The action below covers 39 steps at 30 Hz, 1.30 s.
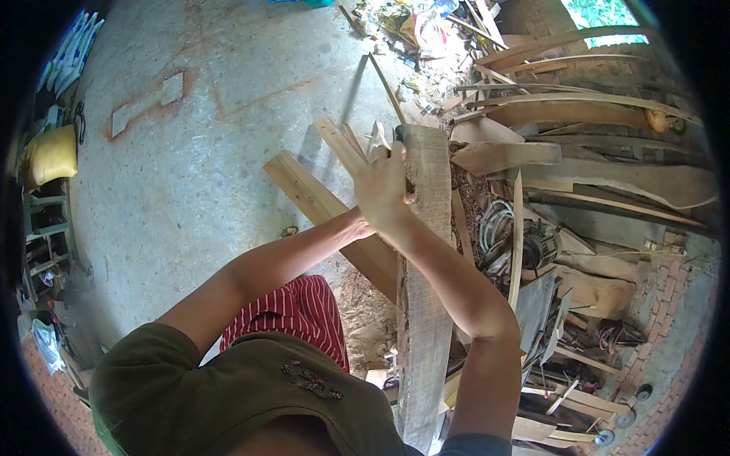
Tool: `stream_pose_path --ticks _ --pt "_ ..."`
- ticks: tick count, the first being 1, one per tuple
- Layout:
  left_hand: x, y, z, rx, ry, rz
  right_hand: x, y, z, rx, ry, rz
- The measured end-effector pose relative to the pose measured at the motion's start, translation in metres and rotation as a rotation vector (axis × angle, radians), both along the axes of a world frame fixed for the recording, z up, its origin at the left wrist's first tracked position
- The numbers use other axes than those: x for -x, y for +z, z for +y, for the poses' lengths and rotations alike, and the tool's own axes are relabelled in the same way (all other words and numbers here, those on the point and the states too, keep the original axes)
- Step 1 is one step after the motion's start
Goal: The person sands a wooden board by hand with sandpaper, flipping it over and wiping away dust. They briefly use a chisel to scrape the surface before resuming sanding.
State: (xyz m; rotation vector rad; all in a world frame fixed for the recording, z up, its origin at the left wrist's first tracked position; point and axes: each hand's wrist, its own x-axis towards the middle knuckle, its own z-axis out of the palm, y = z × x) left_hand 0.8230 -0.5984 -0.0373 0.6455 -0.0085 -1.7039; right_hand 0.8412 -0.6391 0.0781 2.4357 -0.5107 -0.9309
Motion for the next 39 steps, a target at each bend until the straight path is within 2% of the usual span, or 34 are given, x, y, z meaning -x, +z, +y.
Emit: stream_pose_path --ticks 2,6,8,11,12,15,17,20,22,24,26,29,31,35,37,39 --pt "0.005 -0.013 -0.008 -0.054 -0.012 -0.052 -0.002 -0.012 -0.023 0.020 0.011 -0.145" --pt "0.007 -0.018 -0.009 -0.010 -0.103 -0.160 0.000 -0.039 -0.041 0.011 0.022 -0.203" --pt "0.000 0.001 -0.004 0.031 -0.048 -0.217 0.017 -0.039 -0.041 0.059 0.168 -0.484" --pt "-0.001 0.008 0.005 0.140 0.065 -0.258 0.025 -0.008 -0.018 0.034 0.213 -0.590" --pt "0.000 0.006 0.004 0.139 0.071 -0.256 0.024 -0.002 -0.015 0.044 0.176 -0.520" --pt "0.008 -0.001 0.000 0.073 0.054 -0.290 0.018 -0.023 -0.039 0.017 0.199 -0.556" --pt "0.010 -0.006 -0.007 -0.118 -0.022 -0.316 0.009 -0.042 -0.053 0.027 0.176 -0.536" --pt "0.001 0.006 -0.001 -0.078 -0.043 -0.389 0.015 -0.034 -0.055 0.023 0.197 -0.517" --pt "0.007 0.004 -0.004 -0.072 0.010 -0.344 0.025 -0.015 -0.047 0.022 0.246 -0.522" --pt "0.013 -0.009 -0.007 -0.077 0.075 -0.296 0.040 0.001 -0.027 0.052 0.243 -0.653" --pt "0.020 -0.031 -0.010 -0.028 0.018 -0.388 0.041 0.001 -0.027 0.070 0.275 -0.655" --pt "0.010 0.004 -0.003 -0.021 0.125 -0.343 0.024 -0.012 -0.030 0.062 0.188 -0.574" --pt "0.007 -0.001 -0.005 -0.044 0.079 -0.329 0.006 -0.026 -0.047 -0.051 0.117 -0.495" --pt "0.004 0.011 -0.002 -0.078 0.050 -0.319 0.013 -0.021 -0.050 -0.074 0.043 -0.370" --pt "0.006 0.004 -0.002 -0.087 0.060 -0.315 0.037 -0.007 -0.039 -0.076 0.149 -0.532" --pt "0.003 0.003 0.000 -0.040 0.061 -0.339 0.063 0.008 -0.032 -0.143 0.098 -0.613"
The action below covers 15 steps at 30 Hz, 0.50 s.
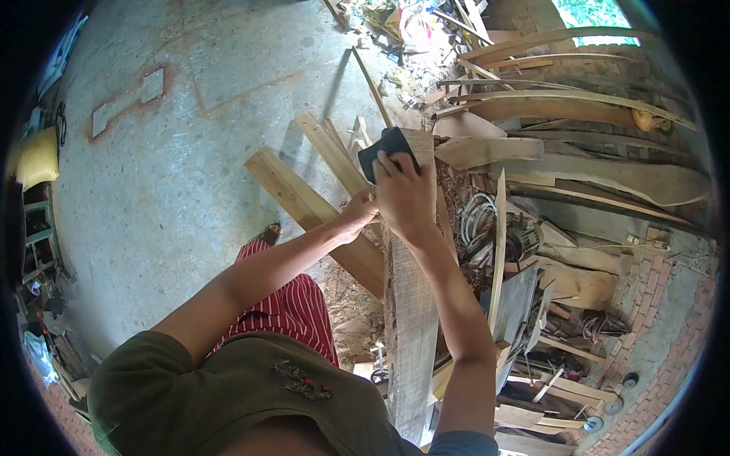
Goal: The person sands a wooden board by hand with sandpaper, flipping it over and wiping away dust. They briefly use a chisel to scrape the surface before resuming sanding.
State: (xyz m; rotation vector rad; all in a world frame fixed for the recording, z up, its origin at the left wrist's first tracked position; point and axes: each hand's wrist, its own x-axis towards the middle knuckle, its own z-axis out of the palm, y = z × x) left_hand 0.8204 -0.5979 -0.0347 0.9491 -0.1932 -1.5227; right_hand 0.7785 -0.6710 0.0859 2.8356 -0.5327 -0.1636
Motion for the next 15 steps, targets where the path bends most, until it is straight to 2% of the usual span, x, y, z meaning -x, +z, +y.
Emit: stream_pose_path --ticks 1,2,3,4,6,8,11,15 --pt "0.000 -0.006 0.000 0.005 0.006 0.004 0.010 0.006 0.003 -0.079 -0.040 -0.072" --pt "0.000 -0.013 0.000 0.026 -0.096 0.001 0.019 0.006 0.006 -0.075 -0.034 -0.067" --pt "-0.001 -0.016 -0.003 0.049 -0.197 -0.009 0.027 0.000 0.006 -0.177 -0.077 -0.134" --pt "-0.005 -0.011 -0.005 0.056 -0.190 -0.016 0.030 -0.008 0.002 -0.280 -0.120 -0.204" --pt "-0.006 0.001 0.000 -0.028 -0.175 -0.042 0.024 -0.031 -0.013 -0.225 -0.115 -0.247" --pt "-0.009 -0.001 0.001 0.024 -0.253 -0.069 0.007 -0.055 -0.035 -0.344 -0.277 -0.586" --pt "-0.011 0.007 0.005 0.011 -0.255 -0.093 0.000 -0.060 -0.048 -0.263 -0.367 -0.604" --pt "-0.007 0.009 0.005 0.006 -0.150 -0.081 0.054 -0.047 0.008 -0.320 -0.470 -0.556"
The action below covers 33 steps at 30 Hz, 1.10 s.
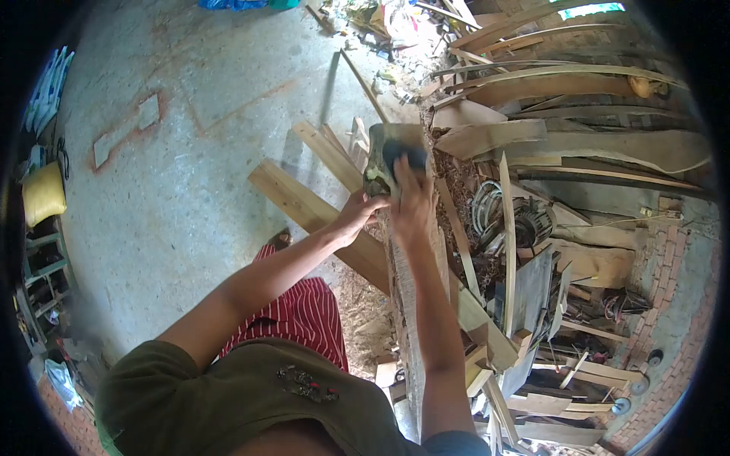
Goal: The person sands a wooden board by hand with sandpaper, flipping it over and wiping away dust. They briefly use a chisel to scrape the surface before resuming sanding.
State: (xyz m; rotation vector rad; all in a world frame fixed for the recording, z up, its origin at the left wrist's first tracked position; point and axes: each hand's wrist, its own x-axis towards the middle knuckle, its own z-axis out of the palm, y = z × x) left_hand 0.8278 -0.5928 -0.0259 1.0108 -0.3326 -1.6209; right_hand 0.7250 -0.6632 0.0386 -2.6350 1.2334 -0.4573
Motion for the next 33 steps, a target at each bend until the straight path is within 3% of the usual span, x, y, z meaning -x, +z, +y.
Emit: stream_pose_path --ticks 4,10,11,13,15,18,20,24,26,30,33 --pt "0.006 -0.001 0.000 -0.003 0.055 0.014 0.027 0.001 0.021 -0.019 -0.048 0.091" --pt "-0.004 -0.012 -0.003 -0.027 -0.041 -0.002 -0.016 -0.016 -0.070 0.035 -0.210 -0.012" --pt "-0.003 -0.015 -0.004 -0.156 0.086 0.039 -0.013 -0.017 -0.073 0.015 -0.188 -0.033" --pt "-0.017 -0.030 -0.015 -0.130 0.237 0.074 -0.002 -0.016 -0.056 -0.011 -0.181 -0.057" --pt "-0.032 -0.027 -0.030 -0.148 0.279 -0.054 0.020 -0.008 -0.011 0.070 -0.191 -0.024" --pt "-0.036 -0.041 -0.052 -0.072 0.384 0.042 0.046 -0.011 0.042 0.136 -0.219 0.032" --pt "-0.036 -0.018 -0.050 -0.130 0.446 0.164 0.049 -0.005 0.060 0.184 -0.240 0.048" --pt "-0.036 -0.042 -0.056 -0.037 0.461 0.011 0.032 -0.006 0.046 0.162 -0.300 0.000" --pt "-0.040 -0.047 -0.055 0.157 0.444 -0.153 0.010 -0.007 0.016 0.133 -0.262 -0.042" --pt "-0.047 -0.030 -0.043 -0.007 0.427 -0.169 -0.015 -0.017 -0.014 0.155 -0.260 -0.093" --pt "-0.046 -0.025 -0.039 0.040 0.343 -0.136 -0.002 -0.011 -0.006 0.146 -0.194 -0.086"
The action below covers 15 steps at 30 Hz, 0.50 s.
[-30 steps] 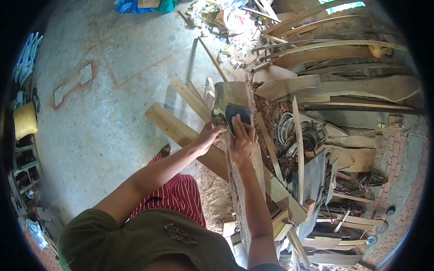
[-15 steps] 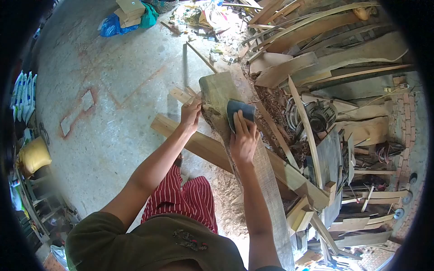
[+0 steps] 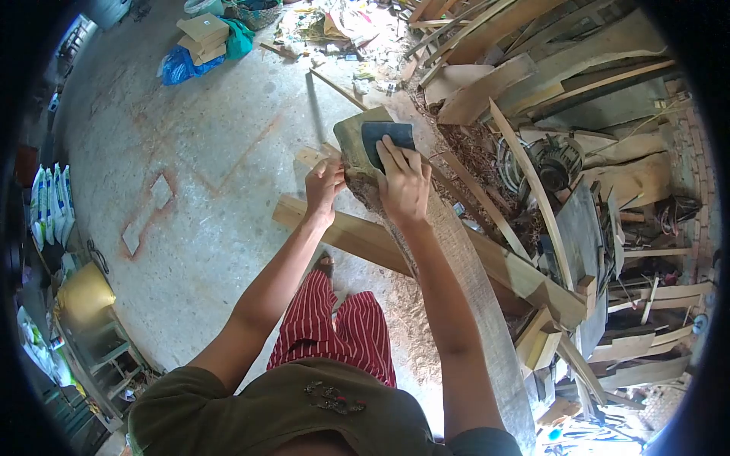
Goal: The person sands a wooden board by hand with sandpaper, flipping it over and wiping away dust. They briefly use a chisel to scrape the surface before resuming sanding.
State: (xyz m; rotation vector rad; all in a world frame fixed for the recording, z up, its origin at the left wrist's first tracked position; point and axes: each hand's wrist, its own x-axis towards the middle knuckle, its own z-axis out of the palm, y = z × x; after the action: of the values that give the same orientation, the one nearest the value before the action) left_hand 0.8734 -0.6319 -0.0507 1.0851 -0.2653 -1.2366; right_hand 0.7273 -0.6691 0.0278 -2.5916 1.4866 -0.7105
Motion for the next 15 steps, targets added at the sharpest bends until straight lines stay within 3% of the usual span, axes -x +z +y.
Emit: stream_pose_path --ticks 4,8,12,13,15 --pt "-0.006 -0.009 -0.004 -0.057 -0.064 -0.083 0.002 0.006 0.015 -0.024 -0.016 -0.002" --pt "-0.018 -0.032 -0.007 -0.085 0.206 -0.027 -0.005 -0.004 -0.017 0.001 -0.069 0.021" --pt "-0.011 0.027 0.003 -0.094 0.046 -0.085 -0.007 -0.008 -0.023 0.019 -0.109 0.017" --pt "-0.004 0.029 0.005 -0.045 -0.063 -0.145 -0.002 -0.008 -0.017 0.054 -0.065 0.028" --pt "0.000 0.013 0.005 -0.009 -0.061 -0.186 0.008 -0.008 0.003 0.051 -0.092 0.047"
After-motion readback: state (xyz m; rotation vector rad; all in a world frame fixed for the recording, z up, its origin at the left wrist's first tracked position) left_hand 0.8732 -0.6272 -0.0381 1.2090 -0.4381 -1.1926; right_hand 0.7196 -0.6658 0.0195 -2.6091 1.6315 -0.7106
